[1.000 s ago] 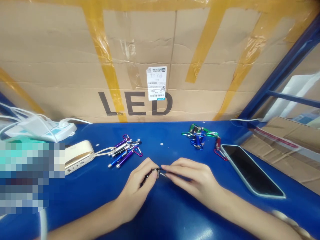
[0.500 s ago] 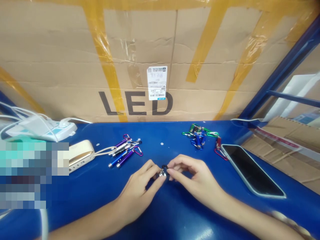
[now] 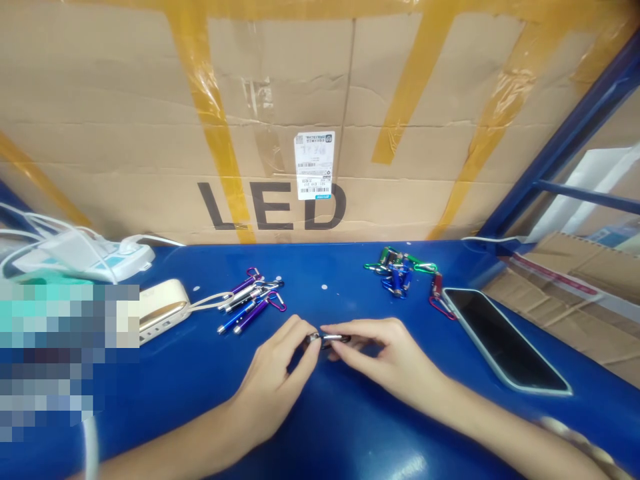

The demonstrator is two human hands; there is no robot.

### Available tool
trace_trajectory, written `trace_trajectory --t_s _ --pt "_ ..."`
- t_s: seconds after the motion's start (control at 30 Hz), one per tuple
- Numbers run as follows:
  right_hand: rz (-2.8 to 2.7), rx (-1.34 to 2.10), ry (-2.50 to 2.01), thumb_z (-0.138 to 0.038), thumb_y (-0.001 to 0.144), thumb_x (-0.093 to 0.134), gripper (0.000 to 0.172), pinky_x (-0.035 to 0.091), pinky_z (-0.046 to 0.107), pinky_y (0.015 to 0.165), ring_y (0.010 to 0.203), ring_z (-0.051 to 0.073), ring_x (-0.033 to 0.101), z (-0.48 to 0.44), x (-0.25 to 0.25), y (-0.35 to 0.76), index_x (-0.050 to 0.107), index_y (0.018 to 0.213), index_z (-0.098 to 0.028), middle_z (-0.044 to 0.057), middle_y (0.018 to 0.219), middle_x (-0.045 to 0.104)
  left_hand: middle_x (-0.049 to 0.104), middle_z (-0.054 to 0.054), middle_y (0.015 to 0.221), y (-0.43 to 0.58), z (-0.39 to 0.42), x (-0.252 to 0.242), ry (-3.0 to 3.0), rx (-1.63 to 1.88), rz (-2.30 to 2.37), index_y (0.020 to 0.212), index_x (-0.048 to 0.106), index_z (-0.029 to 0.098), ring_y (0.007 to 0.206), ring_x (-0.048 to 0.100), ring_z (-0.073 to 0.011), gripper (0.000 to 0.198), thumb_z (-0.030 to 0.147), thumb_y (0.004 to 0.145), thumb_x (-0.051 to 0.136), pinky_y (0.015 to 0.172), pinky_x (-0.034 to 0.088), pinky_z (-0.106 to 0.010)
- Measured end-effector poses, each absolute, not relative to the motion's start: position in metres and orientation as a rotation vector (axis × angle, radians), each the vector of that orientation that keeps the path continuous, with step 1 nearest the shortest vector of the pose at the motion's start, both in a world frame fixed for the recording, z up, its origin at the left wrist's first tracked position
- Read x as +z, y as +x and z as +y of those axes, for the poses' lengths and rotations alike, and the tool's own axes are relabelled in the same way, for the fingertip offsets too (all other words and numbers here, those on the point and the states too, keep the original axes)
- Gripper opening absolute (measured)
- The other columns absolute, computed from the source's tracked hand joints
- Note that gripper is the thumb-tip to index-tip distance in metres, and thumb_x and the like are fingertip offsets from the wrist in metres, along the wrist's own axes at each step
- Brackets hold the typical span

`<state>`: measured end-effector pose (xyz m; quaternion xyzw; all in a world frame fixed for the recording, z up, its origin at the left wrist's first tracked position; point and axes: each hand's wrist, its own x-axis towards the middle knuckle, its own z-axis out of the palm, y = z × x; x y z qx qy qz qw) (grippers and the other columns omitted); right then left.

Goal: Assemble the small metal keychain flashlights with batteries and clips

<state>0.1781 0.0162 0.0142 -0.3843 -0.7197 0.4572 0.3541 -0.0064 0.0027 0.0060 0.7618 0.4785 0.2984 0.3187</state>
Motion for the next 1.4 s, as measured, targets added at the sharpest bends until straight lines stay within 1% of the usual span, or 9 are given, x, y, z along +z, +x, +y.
trace_trajectory --t_s 0.13,0.23,0.4,0.5,0.63,0.77,1.0,1.27,1.4 --pt "-1.788 1.484 -0.994 -0.042 0.087 0.05 0.036 0.055 0.024 0.066 0.067 0.014 0.067 0.016 0.016 0.177 0.069 0.082 -0.012 0.005 0.074 0.069 0.051 0.002 0.081 -0.007 0.002 0.003 2.077 0.796 1.293 0.083 0.053 0.022 0.074 0.051 -0.0119 0.023 0.031 0.093 0.035 0.068 0.039 -0.024" --pt "-1.748 1.528 -0.985 -0.046 0.088 0.048 0.042 0.052 0.022 0.062 0.057 0.01 0.063 0.016 0.018 0.177 0.067 0.071 -0.012 0.003 0.065 0.065 0.052 0.002 0.081 -0.007 0.002 -0.001 2.159 0.816 1.313 0.085 0.054 0.022 0.074 0.052 -0.0119 0.022 0.031 0.093 0.036 0.068 0.039 -0.024" --pt "-1.738 1.442 -0.991 -0.041 0.087 0.051 0.039 0.051 0.021 0.064 0.06 0.01 0.063 0.017 0.019 0.179 0.066 0.066 -0.012 0.002 0.063 0.064 0.054 0.002 0.085 -0.007 0.002 -0.003 2.232 0.846 1.293 0.09 0.054 0.024 0.076 0.053 -0.0118 0.018 0.029 0.093 0.036 0.071 0.04 -0.025" --pt "-1.773 1.396 -0.969 -0.036 0.087 0.053 0.031 0.052 0.022 0.067 0.067 0.012 0.065 0.017 0.02 0.18 0.07 0.077 -0.013 0.003 0.073 0.068 0.053 0.002 0.083 -0.007 0.002 -0.001 2.171 0.839 1.304 0.089 0.052 0.023 0.077 0.052 -0.0116 0.019 0.03 0.094 0.034 0.071 0.04 -0.025" --pt "-1.949 1.093 -0.931 -0.026 0.086 0.055 0.021 0.051 0.023 0.072 0.077 0.013 0.066 0.017 0.019 0.18 0.07 0.097 -0.016 0.004 0.084 0.07 0.051 0.002 0.08 -0.008 0.002 0.001 2.088 0.827 1.339 0.08 0.048 0.022 0.076 0.051 -0.0119 0.025 0.033 0.095 0.031 0.07 0.04 -0.025" --pt "-2.074 0.85 -0.844 -0.021 0.087 0.055 0.024 0.05 0.023 0.077 0.083 0.014 0.065 0.019 0.013 0.181 0.067 0.107 -0.018 0.004 0.093 0.069 0.051 0.002 0.081 -0.008 0.003 0.0 2.036 0.824 1.359 0.081 0.05 0.022 0.077 0.051 -0.0126 0.028 0.036 0.095 0.03 0.071 0.039 -0.026" --pt "-2.295 0.582 -0.86 -0.027 0.091 0.047 0.031 0.047 0.021 0.06 0.064 0.012 0.058 0.021 -0.001 0.185 0.06 0.115 -0.012 0.004 0.075 0.061 0.054 0.001 0.087 -0.007 0.007 -0.003 2.098 0.82 1.315 0.096 0.055 0.025 0.079 0.054 -0.0123 0.022 0.033 0.094 0.034 0.073 0.042 -0.024" --pt "-2.477 0.205 -0.771 -0.025 0.096 0.035 0.029 0.043 0.022 0.053 0.056 0.011 0.05 0.02 -0.001 0.183 0.059 0.095 -0.009 0.003 0.067 0.054 0.057 0.001 0.087 -0.009 0.007 -0.007 2.198 0.89 1.238 0.101 0.058 0.025 0.08 0.057 -0.0109 0.022 0.027 0.094 0.036 0.075 0.044 -0.021" --pt "-2.431 -0.053 -0.691 -0.021 0.095 0.035 0.026 0.04 0.022 0.049 0.05 0.01 0.045 0.02 -0.001 0.182 0.058 0.093 -0.008 0.001 0.061 0.052 0.058 0.0 0.084 -0.008 0.006 -0.007 2.229 0.933 1.215 0.099 0.059 0.024 0.076 0.058 -0.0107 0.022 0.025 0.093 0.037 0.071 0.045 -0.02"
